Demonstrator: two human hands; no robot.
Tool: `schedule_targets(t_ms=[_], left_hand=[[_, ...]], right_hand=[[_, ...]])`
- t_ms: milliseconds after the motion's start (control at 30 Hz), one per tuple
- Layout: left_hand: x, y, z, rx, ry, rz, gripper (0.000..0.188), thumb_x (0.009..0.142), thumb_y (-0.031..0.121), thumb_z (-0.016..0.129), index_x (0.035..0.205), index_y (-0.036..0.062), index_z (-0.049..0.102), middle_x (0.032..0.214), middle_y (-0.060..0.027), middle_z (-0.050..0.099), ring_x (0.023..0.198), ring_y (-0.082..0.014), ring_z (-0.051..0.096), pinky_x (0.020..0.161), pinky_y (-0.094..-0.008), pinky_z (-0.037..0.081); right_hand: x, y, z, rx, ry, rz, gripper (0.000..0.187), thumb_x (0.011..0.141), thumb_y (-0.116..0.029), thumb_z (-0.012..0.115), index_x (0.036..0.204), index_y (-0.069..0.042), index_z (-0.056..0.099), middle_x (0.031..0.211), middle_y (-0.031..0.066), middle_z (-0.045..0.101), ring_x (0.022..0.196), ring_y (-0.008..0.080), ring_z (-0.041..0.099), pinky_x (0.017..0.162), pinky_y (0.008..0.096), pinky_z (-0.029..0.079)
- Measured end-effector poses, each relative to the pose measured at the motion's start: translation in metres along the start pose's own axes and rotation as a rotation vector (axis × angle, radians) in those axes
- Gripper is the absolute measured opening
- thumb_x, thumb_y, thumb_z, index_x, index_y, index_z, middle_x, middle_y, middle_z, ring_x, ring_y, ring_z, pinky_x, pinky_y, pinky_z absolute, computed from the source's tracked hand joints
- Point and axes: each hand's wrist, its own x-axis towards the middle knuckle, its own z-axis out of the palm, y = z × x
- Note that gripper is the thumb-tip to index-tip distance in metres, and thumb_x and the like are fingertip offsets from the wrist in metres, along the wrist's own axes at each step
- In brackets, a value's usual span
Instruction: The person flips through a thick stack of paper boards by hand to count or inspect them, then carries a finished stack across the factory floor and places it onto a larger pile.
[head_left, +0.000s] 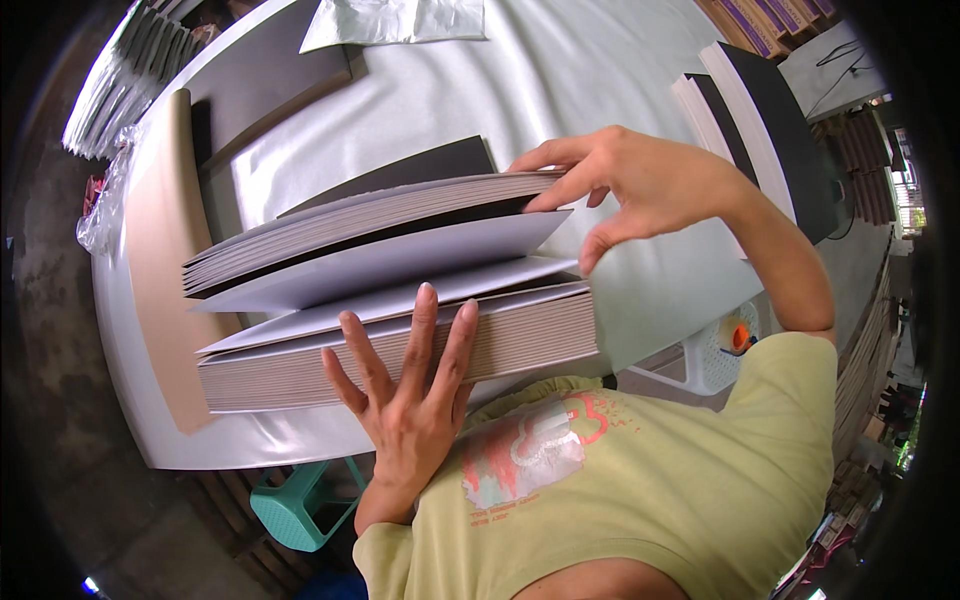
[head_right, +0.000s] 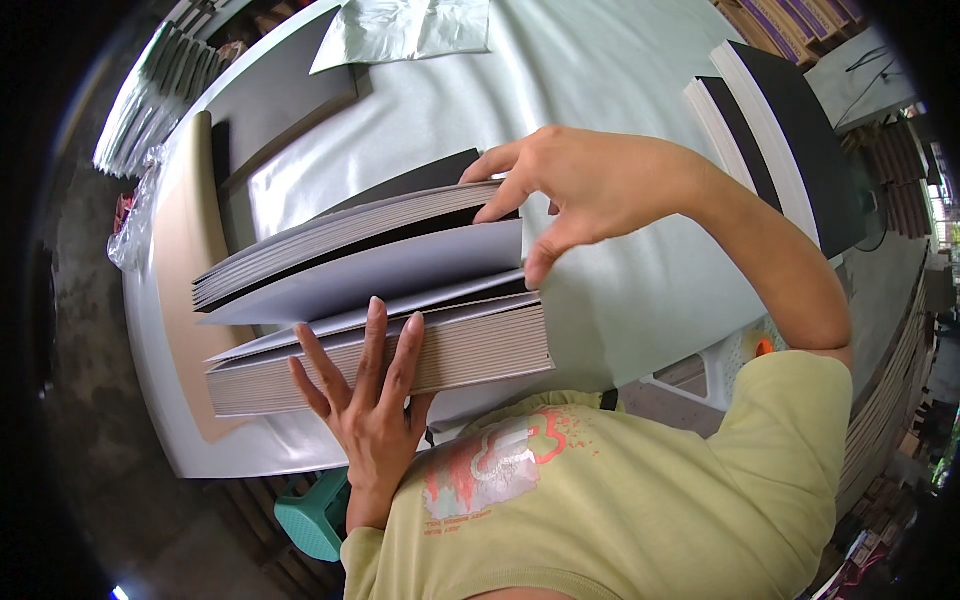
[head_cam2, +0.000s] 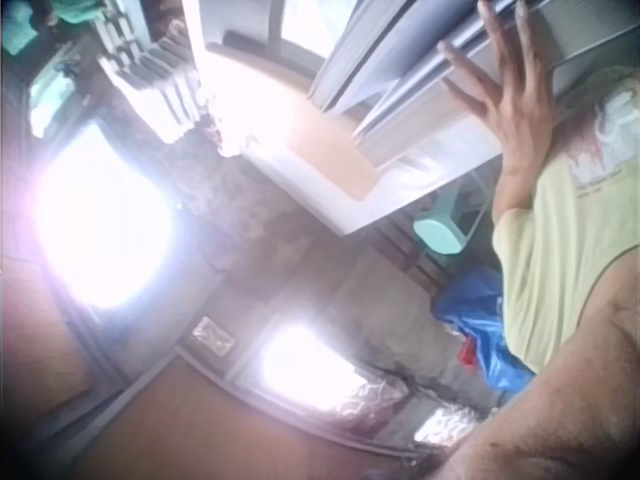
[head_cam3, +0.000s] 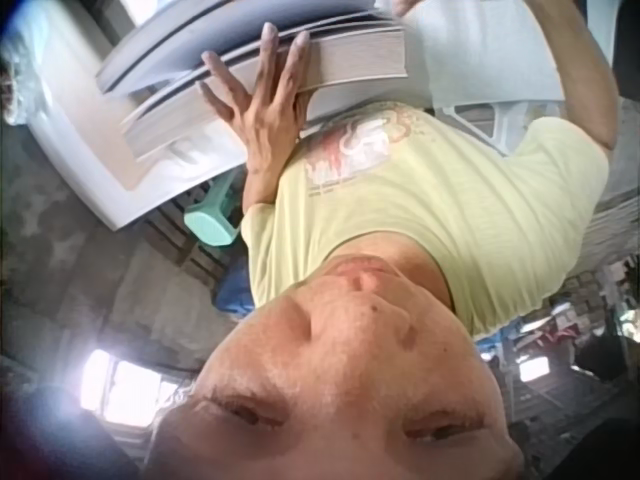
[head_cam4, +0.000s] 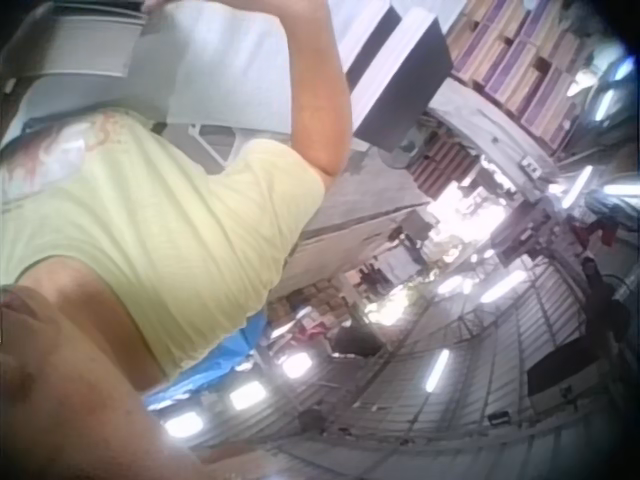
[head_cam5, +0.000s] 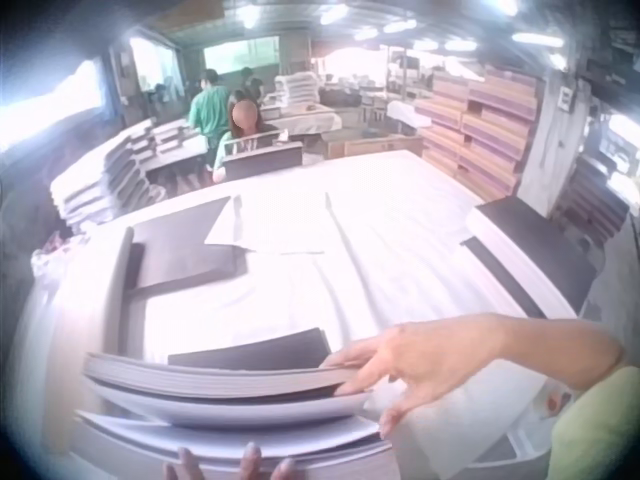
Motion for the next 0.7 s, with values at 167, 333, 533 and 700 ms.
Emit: schedule_targets(t_ms=[167, 333, 533, 700], left_hand=[[0.0, -0.001, 0.001, -0.01, 0.021, -0.008, 0.069, 0.068, 0.028, 0.074, 0.132, 0.035, 0.051, 0.145, 0.0062, 0.04, 0.139, -0.0414, 0.016, 0.112, -0.0559, -0.002], [0.001, 0.001, 0.006, -0.028, 0.077, -0.002, 0.082, 0.057, 0.024, 0.081, 0.132, 0.034, 0.05, 0.144, 0.006, 0.042, 0.14, -0.0387, 0.015, 0.113, -0.0543, 0.001], [0.001, 0.0, 0.006, 0.012, 0.065, 0.0, 0.077, 0.061, 0.03, 0.078, 0.133, 0.0329, 0.05, 0.144, 0.006, 0.041, 0.14, -0.0378, 0.016, 0.113, -0.0536, 0.001], [0.002, 0.001, 0.004, 0.016, 0.063, 0.001, 0.075, 0.063, 0.032, 0.077, 0.133, 0.0327, 0.05, 0.144, 0.0058, 0.041, 0.14, -0.0377, 0.016, 0.113, -0.0538, 0.0]], right_hand=[[0.0, 0.008, 0.006, 0.013, 0.064, -0.112, 0.032, 0.075, -0.001, 0.068, 0.107, -0.004, 0.066, 0.121, 0.0147, 0.058, 0.1, 0.027, 0.062, 0.076, 0.0332, 0.053], [0.0, 0.005, 0.026, 0.166, 0.429, -0.259, 0.04, 0.074, 0.01, 0.056, 0.105, -0.011, 0.069, 0.118, 0.0142, 0.06, 0.1, 0.0293, 0.06, 0.082, 0.0333, 0.051], [-0.007, 0.012, 0.022, 0.017, 0.151, -0.065, 0.054, 0.071, -0.018, 0.075, 0.122, -0.009, 0.059, 0.136, 0.0196, 0.043, 0.111, 0.0319, 0.054, 0.085, 0.0336, 0.05], [-0.006, 0.008, 0.014, 0.005, 0.066, -0.044, 0.085, 0.053, -0.04, 0.088, 0.123, -0.004, 0.057, 0.139, 0.0237, 0.037, 0.121, 0.0353, 0.047, 0.098, 0.0385, 0.042]])
